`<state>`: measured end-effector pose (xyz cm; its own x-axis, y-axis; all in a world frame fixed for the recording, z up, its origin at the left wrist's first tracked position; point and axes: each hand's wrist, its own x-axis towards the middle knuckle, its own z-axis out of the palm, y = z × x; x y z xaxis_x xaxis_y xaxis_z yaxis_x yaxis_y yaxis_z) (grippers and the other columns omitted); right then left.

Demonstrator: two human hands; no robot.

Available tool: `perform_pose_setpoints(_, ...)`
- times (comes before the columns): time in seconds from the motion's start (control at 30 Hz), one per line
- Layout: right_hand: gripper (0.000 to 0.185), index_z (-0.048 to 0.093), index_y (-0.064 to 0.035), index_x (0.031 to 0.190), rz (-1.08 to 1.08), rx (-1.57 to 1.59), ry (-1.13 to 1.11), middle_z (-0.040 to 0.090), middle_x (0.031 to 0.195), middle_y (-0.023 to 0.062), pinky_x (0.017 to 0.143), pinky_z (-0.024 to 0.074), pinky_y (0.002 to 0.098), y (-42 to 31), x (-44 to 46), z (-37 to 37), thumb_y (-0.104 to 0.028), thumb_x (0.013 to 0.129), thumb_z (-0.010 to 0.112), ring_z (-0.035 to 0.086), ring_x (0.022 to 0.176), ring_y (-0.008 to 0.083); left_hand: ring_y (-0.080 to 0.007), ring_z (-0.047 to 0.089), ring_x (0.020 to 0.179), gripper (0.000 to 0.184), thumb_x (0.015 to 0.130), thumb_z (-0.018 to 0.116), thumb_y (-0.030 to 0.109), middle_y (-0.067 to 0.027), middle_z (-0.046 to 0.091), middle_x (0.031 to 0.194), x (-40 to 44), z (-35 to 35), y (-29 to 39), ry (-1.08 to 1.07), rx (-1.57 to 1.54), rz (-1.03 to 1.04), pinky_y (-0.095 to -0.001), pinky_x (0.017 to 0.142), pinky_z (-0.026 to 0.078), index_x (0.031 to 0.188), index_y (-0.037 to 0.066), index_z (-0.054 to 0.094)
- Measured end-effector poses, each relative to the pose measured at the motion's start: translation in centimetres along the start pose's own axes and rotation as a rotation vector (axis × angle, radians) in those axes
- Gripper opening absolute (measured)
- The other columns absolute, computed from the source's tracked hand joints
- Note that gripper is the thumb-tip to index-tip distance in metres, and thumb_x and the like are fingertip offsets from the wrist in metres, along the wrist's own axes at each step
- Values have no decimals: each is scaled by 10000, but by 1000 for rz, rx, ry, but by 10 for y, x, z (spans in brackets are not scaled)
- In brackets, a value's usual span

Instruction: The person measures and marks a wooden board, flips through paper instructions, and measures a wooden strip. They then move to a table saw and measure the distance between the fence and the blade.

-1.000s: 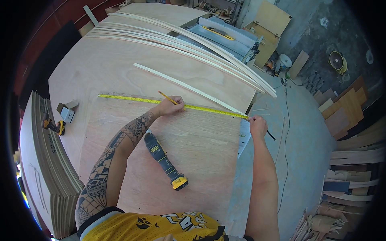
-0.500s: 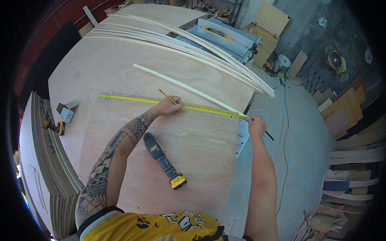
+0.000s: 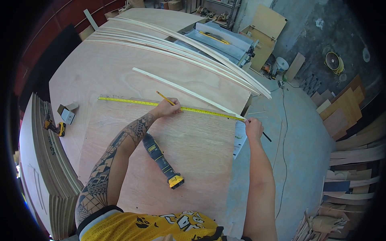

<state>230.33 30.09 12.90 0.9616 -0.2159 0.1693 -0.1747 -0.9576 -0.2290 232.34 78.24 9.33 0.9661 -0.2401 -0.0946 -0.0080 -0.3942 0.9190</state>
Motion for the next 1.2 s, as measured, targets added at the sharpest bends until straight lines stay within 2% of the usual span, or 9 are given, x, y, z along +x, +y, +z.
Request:
perform_pose_setpoints(0.17, 258, 855, -126, 1078, -24, 0, -7, 823, 1041, 162, 885, 615, 520, 4, -5, -5, -360, 974, 820, 786, 986, 385, -146, 721, 734, 193, 1017, 668, 215, -74, 771, 845, 0, 6, 7, 36, 51, 52, -330, 707, 603, 957, 32, 686)
perform_pose_setpoints(0.37, 335, 848, -71, 1075, -161, 47, -215, 827, 1026, 187, 875, 624, 499, 28, -13, -23, -387, 964, 829, 797, 964, 367, -416, 761, 806, 209, 988, 691, 222, -226, 768, 881, -37, -12, 41, 396, 1120, 186, -466, 758, 609, 1015, 14, 691)
perform_pose_setpoints(0.43, 369, 845, -48, 1068, -266, 86, -293, 827, 1013, 197, 859, 629, 473, 34, -19, -29, -401, 964, 830, 805, 944, 336, -473, 765, 840, 218, 1043, 667, 237, -252, 757, 881, -79, -26, 86, 515, 767, 111, -546, 778, 597, 1052, 19, 669)
perform_pose_setpoints(0.5, 390, 823, -43, 1073, -255, 173, -650, 825, 979, 160, 855, 624, 439, 38, -38, -49, -417, 962, 819, 805, 995, 289, -488, 754, 806, 211, 1090, 622, 223, -239, 755, 857, -136, -24, 112, 610, 523, 299, -550, 759, 584, 1061, 22, 680)
perform_pose_setpoints(0.63, 371, 790, -55, 1138, -119, 419, -1080, 792, 925, 79, 796, 594, 342, 37, -96, -58, -400, 1001, 782, 765, 924, 177, -287, 775, 922, 299, 1124, 628, 273, -191, 766, 995, -233, 32, 105, 1011, 331, 191, -416, 833, 584, 1261, 15, 694)
perform_pose_setpoints(0.7, 345, 750, -64, 1193, -64, 918, -1298, 738, 920, 10, 727, 546, 293, 47, -129, -29, -369, 1033, 745, 689, 848, 104, -256, 727, 923, 445, 1069, 729, 255, -153, 732, 1116, -269, 86, 56, 1279, 352, 55, -370, 865, 574, 1391, -33, 619)
perform_pose_setpoints(0.83, 338, 708, -42, 1268, -139, 905, -1273, 716, 944, 17, 630, 487, 291, 29, -181, -3, -309, 1061, 718, 649, 787, 93, -238, 718, 891, 628, 1007, 819, 283, -122, 704, 1145, -299, 189, 49, 1212, -120, -259, -362, 839, 586, 1452, -72, 553)
perform_pose_setpoints(1.0, 319, 676, -30, 1285, -139, 883, -922, 656, 880, -6, 611, 460, 300, 7, -226, -7, -248, 1054, 708, 594, 726, 93, -217, 721, 851, 594, 891, 881, 192, -119, 714, 1056, -283, 201, 65, 866, -617, -415, -385, 752, 603, 1346, -60, 594)
perform_pose_setpoints(1.2, 253, 673, -43, 1205, -63, 1023, -837, 648, 875, -8, 635, 444, 286, 44, -256, -1, -244, 1056, 706, 568, 728, 91, -223, 736, 805, 473, 865, 819, 140, -111, 731, 984, -301, 188, 50, 955, -530, -424, -400, 698, 603, 1265, -42, 643)
